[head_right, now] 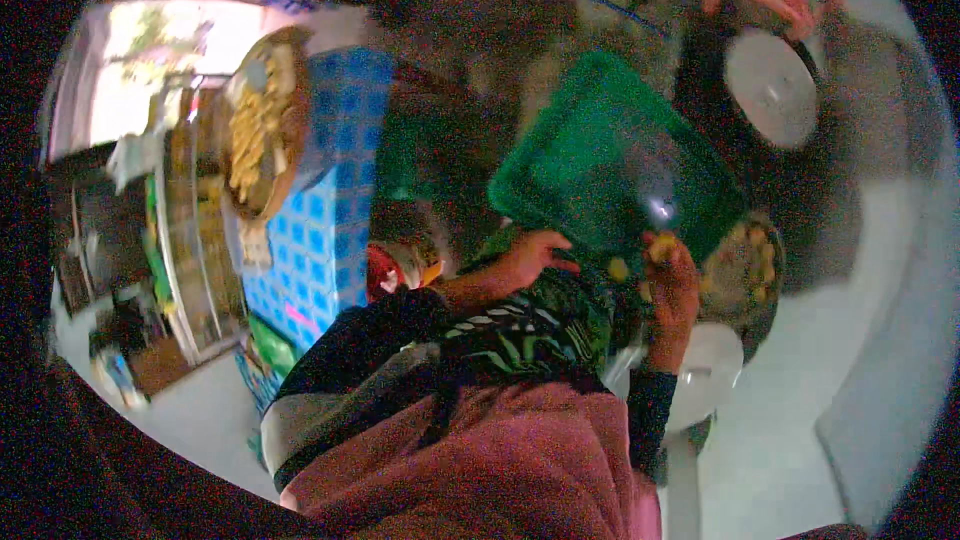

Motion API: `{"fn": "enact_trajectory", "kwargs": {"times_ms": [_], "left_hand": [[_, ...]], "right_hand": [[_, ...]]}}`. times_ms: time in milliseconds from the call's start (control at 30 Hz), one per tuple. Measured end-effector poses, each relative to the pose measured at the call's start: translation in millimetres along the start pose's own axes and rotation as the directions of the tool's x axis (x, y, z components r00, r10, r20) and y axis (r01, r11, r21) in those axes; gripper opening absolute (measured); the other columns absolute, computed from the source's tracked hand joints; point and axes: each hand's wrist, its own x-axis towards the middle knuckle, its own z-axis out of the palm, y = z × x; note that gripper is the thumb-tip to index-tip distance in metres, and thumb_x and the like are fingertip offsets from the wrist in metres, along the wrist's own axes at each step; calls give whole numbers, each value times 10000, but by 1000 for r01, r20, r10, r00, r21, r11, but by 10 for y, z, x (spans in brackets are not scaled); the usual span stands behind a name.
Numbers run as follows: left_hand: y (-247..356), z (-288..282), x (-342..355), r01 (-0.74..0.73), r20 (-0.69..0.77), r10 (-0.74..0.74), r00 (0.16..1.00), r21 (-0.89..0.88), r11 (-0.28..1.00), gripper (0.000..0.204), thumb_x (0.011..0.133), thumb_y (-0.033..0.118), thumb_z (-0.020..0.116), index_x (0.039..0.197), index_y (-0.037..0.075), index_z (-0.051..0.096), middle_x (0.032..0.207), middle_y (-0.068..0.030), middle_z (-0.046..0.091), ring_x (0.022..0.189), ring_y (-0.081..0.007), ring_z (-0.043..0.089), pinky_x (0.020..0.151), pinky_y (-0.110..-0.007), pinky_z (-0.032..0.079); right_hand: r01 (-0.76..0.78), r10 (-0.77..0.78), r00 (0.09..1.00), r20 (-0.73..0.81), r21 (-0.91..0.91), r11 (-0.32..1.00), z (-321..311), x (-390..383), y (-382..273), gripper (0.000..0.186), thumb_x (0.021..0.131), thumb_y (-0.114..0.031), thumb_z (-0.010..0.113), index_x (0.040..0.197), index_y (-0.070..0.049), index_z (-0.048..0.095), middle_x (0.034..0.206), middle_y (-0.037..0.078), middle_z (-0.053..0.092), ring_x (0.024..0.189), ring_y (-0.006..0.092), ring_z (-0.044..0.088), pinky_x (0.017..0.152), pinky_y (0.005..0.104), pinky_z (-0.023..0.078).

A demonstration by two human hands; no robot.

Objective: The person removes small round pastries from a heated multi-cavity pan using a spatula, transfers them to a large tray, and then places fresh dough balls into the pan by hand.

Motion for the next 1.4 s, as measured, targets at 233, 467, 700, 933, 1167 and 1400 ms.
{"fn": "enact_trajectory", "kwargs": {"times_ms": [233, 467, 700, 933, 1167, 1400], "left_hand": [[-49, -509, 128, -229, 74, 245, 967, -176, 957, 197, 818, 184, 512, 917, 18, 549, 913, -86, 562, 873, -252, 550, 717, -470, 507], [123, -680, 65, -466, 37, 493, 869, -272, 842, 219, 819, 218, 517, 914, 20, 527, 988, -91, 522, 955, -265, 521, 744, -483, 498], [471, -627, -133, -428, -114, 412, 904, -259, 866, 168, 766, 84, 531, 914, 6, 517, 971, -90, 534, 909, -254, 529, 731, -455, 512], [508, -884, -51, -428, -107, 437, 893, 97, 898, 262, 706, 3, 555, 962, -7, 502, 1023, -111, 529, 912, -281, 531, 735, -447, 517], [536, -303, 229, -154, -87, 155, 984, 20, 988, 246, 710, 6, 557, 949, -11, 499, 1064, -127, 522, 920, -295, 540, 731, -441, 519], [444, -302, 248, -199, -36, 205, 978, 121, 972, 260, 709, 2, 560, 961, -2, 496, 1023, -115, 549, 896, -288, 551, 711, -455, 523]], "right_hand": [[-44, 129, 956, 263, -305, 951, 993, 277, 188, 371, 838, -181, 547, 1130, 25, 447, 1125, 207, 511, 944, 233, 547, 739, 307, 453], [37, 495, 528, 690, -601, 798, 3006, -185, 608, 235, 788, -48, 565, 1019, -7, 567, 1014, 101, 611, 915, 173, 576, 772, 279, 476], [138, 217, 769, 601, -488, 862, 1544, 231, 558, 259, 755, -60, 600, 995, 27, 553, 1001, 160, 597, 878, 209, 580, 735, 305, 479], [140, -453, 831, -322, -667, 732, -749, -53, -754, 274, 809, -191, 592, 1005, 1, 587, 886, 61, 610, 740, 107, 569, 649, 241, 465], [52, -605, 763, -227, -911, 408, -2876, -254, -695, 280, 695, -167, 705, 926, -31, 626, 918, 85, 617, 785, 169, 601, 644, 280, 475], [-125, -457, 887, 73, -913, -389, -2204, 320, -578, 282, 636, -113, 664, 912, -83, 615, 882, 116, 602, 810, 293, 575, 723, 385, 460]]}}
